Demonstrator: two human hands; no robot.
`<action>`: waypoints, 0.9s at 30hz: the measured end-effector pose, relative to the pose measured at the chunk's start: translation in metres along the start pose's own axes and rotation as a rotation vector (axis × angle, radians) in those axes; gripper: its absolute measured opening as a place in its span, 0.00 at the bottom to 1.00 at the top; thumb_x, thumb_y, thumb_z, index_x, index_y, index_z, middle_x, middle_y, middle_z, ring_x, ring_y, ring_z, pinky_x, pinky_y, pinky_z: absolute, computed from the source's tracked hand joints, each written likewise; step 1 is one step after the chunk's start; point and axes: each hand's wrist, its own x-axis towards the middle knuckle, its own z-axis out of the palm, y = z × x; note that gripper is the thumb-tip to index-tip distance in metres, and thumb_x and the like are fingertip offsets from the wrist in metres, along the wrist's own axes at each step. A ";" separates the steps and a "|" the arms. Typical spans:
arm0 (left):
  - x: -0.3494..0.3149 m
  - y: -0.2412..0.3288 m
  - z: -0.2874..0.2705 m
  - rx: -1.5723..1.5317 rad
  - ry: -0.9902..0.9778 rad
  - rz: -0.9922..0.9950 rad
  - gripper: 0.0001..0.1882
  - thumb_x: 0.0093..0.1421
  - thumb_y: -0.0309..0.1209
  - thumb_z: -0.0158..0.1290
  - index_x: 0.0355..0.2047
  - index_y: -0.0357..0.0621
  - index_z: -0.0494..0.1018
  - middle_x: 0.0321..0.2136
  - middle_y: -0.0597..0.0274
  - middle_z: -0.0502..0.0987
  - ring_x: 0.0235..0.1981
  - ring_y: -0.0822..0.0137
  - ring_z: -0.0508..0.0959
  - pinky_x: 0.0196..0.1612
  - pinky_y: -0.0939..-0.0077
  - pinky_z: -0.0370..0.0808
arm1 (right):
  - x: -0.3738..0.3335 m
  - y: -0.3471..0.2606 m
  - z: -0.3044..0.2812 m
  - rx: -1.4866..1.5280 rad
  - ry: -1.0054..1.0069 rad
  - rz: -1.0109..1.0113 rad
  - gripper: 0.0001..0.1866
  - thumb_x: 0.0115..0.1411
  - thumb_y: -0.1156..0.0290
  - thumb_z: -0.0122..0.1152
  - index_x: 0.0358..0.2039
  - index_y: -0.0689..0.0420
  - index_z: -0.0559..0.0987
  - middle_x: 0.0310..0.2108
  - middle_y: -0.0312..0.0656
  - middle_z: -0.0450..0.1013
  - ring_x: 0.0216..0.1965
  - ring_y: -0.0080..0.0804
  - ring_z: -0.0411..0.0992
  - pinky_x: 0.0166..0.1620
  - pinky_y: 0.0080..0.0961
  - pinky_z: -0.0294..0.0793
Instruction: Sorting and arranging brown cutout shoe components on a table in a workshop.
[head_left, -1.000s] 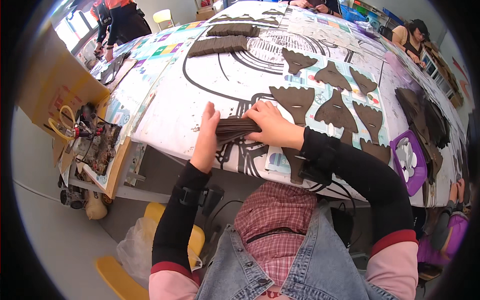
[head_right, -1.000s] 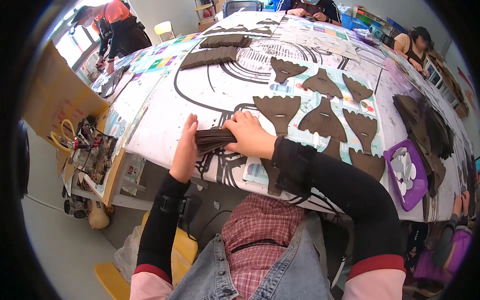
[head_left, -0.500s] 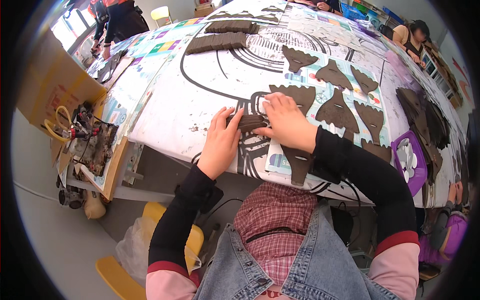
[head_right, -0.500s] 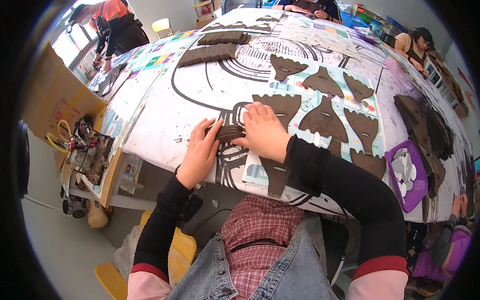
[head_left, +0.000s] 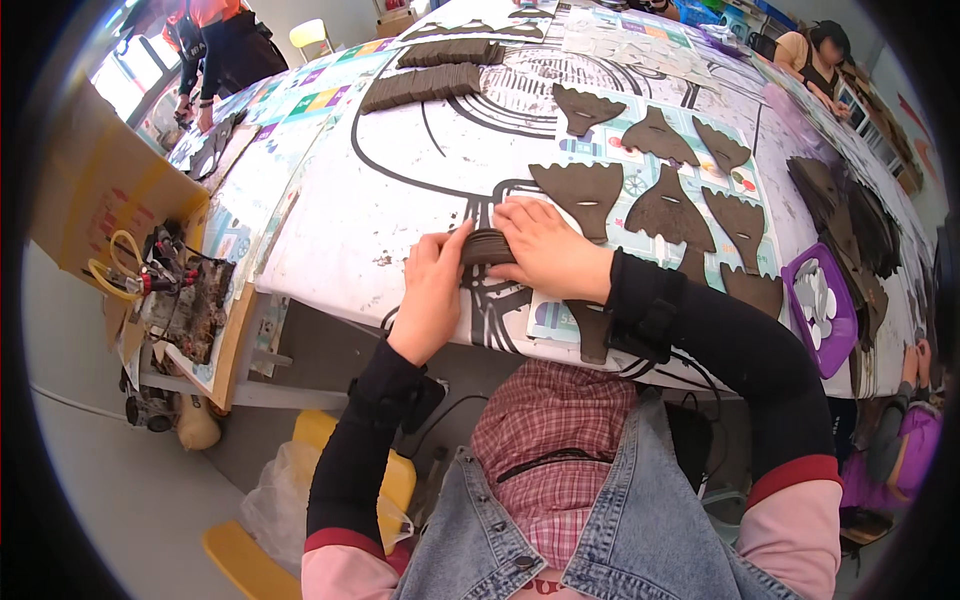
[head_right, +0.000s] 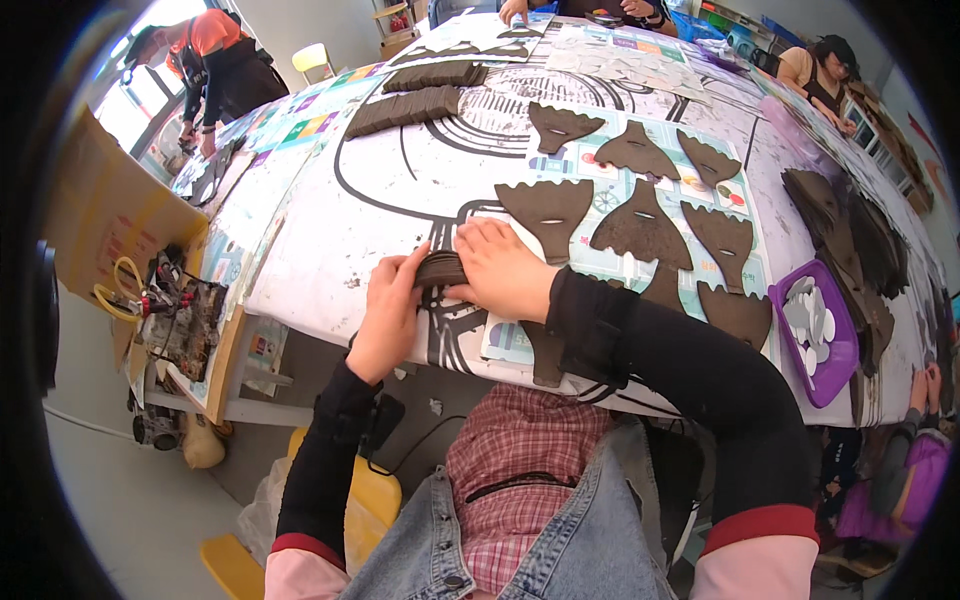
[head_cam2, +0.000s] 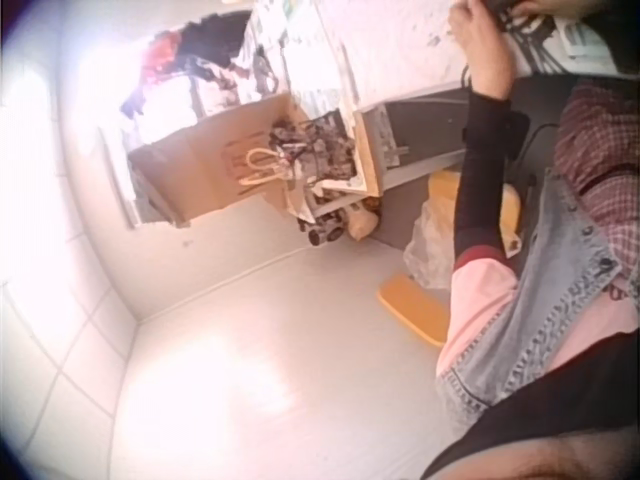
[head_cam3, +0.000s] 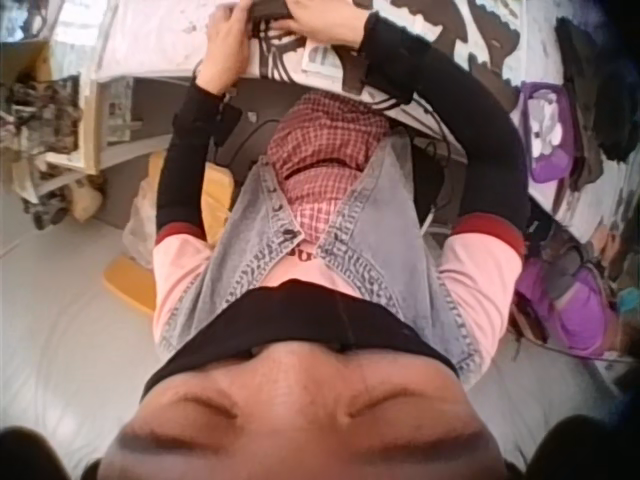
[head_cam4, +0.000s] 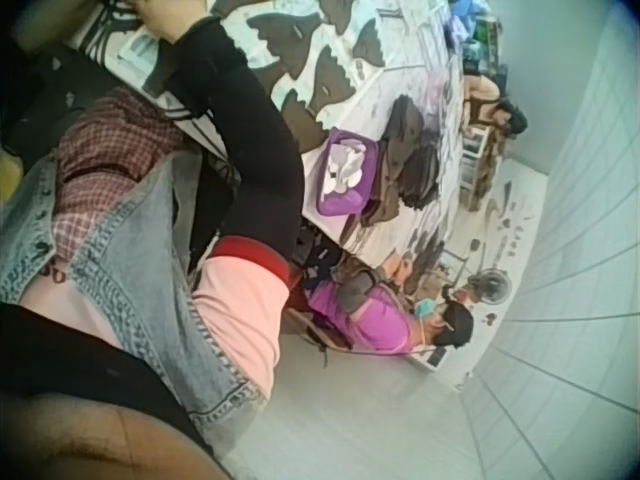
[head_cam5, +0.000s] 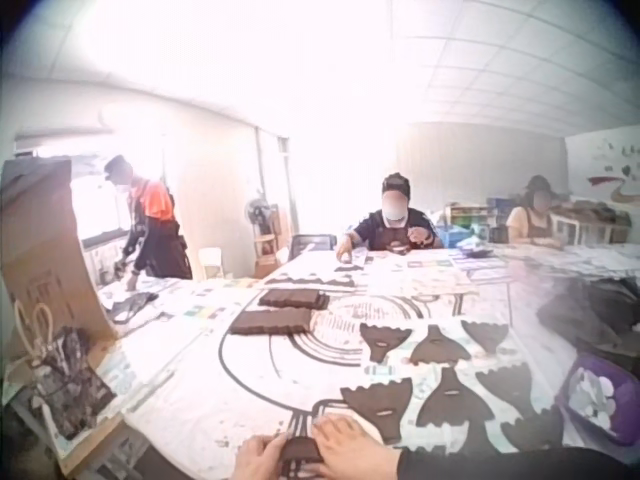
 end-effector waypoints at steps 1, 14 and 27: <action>-0.001 0.002 -0.002 0.005 -0.001 0.007 0.28 0.57 0.18 0.43 0.59 0.39 0.55 0.48 0.49 0.63 0.51 0.54 0.63 0.56 0.63 0.60 | 0.002 0.002 -0.007 0.024 -0.020 -0.052 0.30 0.55 0.52 0.57 0.45 0.69 0.69 0.48 0.49 0.65 0.55 0.47 0.59 0.57 0.38 0.58; -0.049 0.052 -0.030 -1.962 -0.267 -0.146 0.25 0.61 0.32 0.46 0.56 0.39 0.55 0.47 0.59 0.65 0.45 0.67 0.65 0.46 0.69 0.64 | -0.016 -0.062 -0.104 1.254 -0.042 0.119 0.21 0.56 0.69 0.62 0.48 0.63 0.68 0.31 0.37 0.72 0.31 0.21 0.69 0.36 0.19 0.70; -0.059 0.098 -0.031 -1.930 -0.646 -0.148 0.27 0.62 0.31 0.45 0.60 0.41 0.52 0.48 0.59 0.64 0.44 0.69 0.64 0.45 0.71 0.63 | -0.088 -0.077 -0.163 0.927 0.040 0.032 0.42 0.50 0.71 0.67 0.62 0.55 0.54 0.48 0.41 0.64 0.38 0.24 0.68 0.38 0.17 0.71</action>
